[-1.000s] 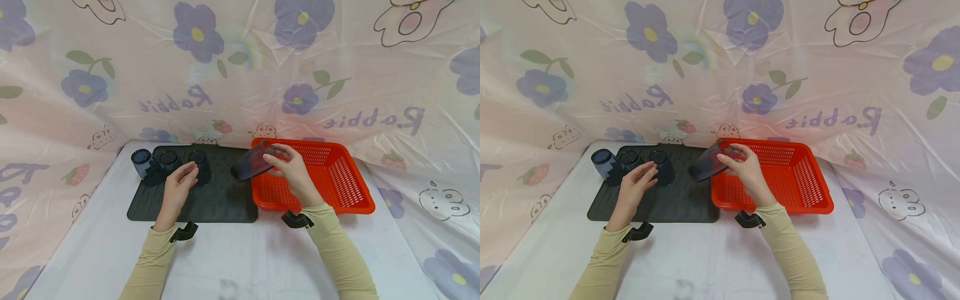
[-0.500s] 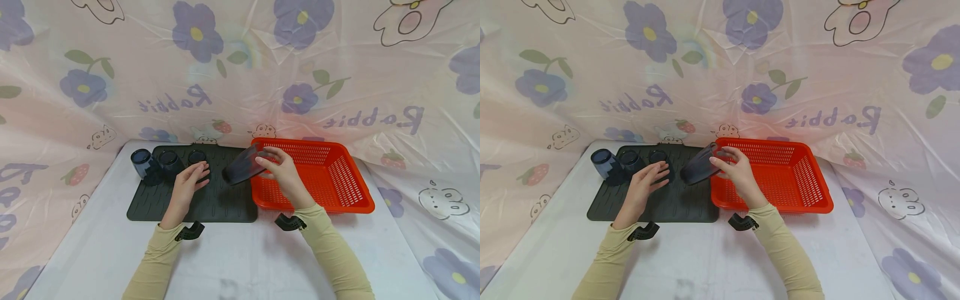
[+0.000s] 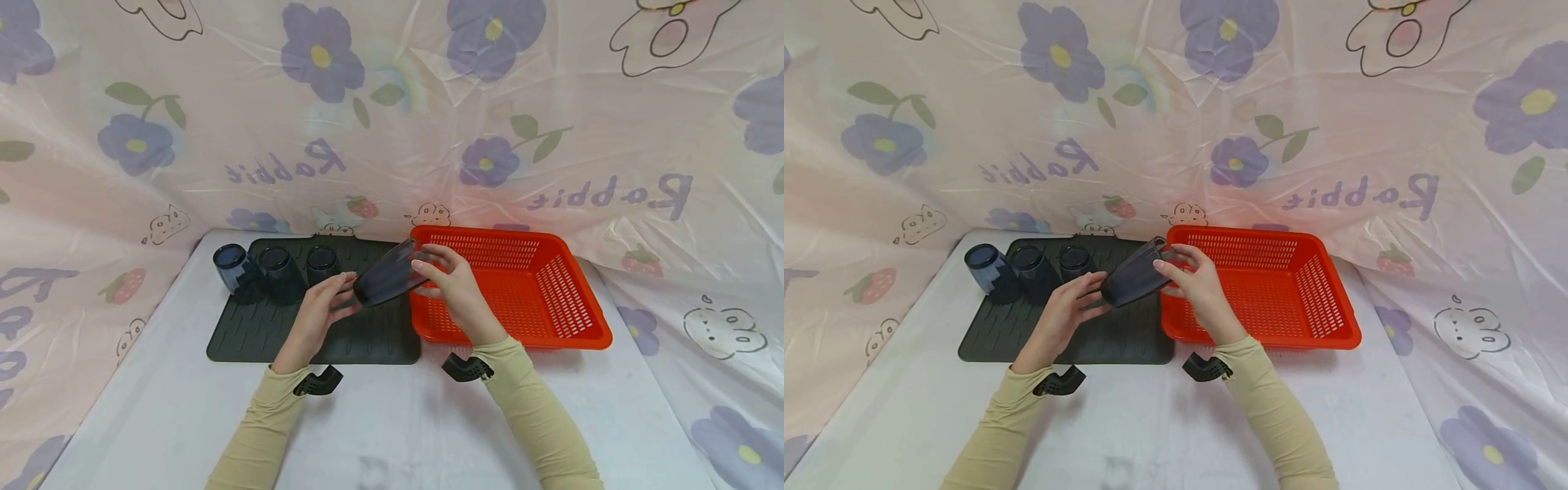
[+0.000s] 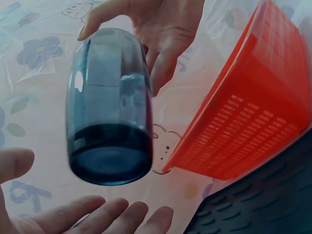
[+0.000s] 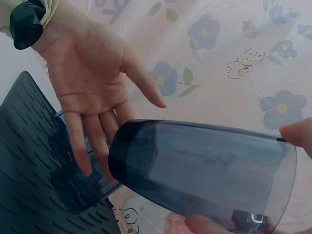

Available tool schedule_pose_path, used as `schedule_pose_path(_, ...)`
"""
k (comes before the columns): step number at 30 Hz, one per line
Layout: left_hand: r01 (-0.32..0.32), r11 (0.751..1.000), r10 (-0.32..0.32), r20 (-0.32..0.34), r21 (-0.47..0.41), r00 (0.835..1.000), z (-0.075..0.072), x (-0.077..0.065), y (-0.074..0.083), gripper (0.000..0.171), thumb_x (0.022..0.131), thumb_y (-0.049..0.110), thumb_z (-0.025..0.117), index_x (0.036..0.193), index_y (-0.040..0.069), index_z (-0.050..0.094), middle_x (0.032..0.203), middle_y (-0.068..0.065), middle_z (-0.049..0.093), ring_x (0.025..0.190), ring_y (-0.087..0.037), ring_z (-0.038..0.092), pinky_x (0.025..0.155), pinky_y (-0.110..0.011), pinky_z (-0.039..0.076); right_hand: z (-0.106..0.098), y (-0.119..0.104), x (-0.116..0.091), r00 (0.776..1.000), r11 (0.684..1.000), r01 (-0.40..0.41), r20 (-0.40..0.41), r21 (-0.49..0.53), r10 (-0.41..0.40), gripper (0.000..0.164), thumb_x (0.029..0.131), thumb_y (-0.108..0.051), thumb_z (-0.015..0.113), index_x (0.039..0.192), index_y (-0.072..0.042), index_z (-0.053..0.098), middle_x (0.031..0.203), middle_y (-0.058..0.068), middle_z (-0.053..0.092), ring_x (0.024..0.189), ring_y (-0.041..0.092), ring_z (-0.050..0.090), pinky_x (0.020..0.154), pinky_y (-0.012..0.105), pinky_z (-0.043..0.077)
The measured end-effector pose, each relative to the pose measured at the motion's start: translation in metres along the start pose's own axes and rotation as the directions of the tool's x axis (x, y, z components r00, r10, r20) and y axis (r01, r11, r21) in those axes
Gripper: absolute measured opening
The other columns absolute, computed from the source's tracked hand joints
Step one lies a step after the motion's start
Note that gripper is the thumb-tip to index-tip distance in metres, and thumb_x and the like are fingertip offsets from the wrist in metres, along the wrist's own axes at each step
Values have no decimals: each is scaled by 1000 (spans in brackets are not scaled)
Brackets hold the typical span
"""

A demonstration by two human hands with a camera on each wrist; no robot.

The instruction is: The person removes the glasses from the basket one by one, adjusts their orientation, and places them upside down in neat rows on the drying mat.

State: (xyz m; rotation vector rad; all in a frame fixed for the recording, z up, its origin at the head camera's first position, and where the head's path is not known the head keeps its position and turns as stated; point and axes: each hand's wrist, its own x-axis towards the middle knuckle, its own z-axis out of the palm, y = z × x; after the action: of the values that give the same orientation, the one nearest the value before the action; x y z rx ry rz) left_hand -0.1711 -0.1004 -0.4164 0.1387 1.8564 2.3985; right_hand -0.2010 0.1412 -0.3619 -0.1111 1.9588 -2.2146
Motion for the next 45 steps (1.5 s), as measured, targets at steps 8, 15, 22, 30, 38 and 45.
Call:
schedule_pose_path(8,97,985,-83,101,-145,991,7,1,-9,51,98,38,55,129,-3,52,114,-13,59,104,-26,62,94,-52,47,3,2,-1,1000,999,0,0,52,0,58,92,-18,66,140,0,39,129,16,49,105,29,61,83,46,54)
schedule_pose_path(15,171,965,-136,177,-197,975,11,1,-15,52,98,36,55,135,0,47,121,-14,59,112,-34,58,93,-51,47,3,6,-2,1000,997,-5,8,73,5,57,92,-19,66,139,-1,40,128,16,50,103,27,62,84,45,53)
schedule_pose_path(22,148,961,-128,98,-232,987,16,0,-16,53,93,32,65,131,-1,49,117,-13,61,107,-29,62,95,-44,47,1,10,-2,998,995,-7,60,99,1,58,93,-18,63,142,0,36,129,18,50,107,29,59,87,47,52)
schedule_pose_path(30,63,964,-82,-62,-260,995,18,-2,-14,48,88,27,71,123,-2,53,108,-11,66,95,-23,67,96,-45,47,-2,15,-4,990,996,-52,132,69,42,57,92,-19,62,140,-4,35,131,17,48,111,32,56,94,45,48)
schedule_pose_path(38,23,945,-70,-134,-326,988,20,-3,-9,45,86,24,74,119,1,54,103,-11,67,96,-25,68,93,-43,49,-2,18,-6,981,998,-67,182,21,62,61,91,-21,63,142,-6,33,135,16,46,114,33,55,95,45,47)
schedule_pose_path(45,-25,906,-73,-214,-422,974,21,1,-6,44,88,20,72,122,3,50,106,-11,63,97,-26,67,88,-45,51,-1,24,-5,972,992,-101,206,-69,114,63,89,-20,68,141,-9,35,136,14,46,113,32,56,92,43,49)
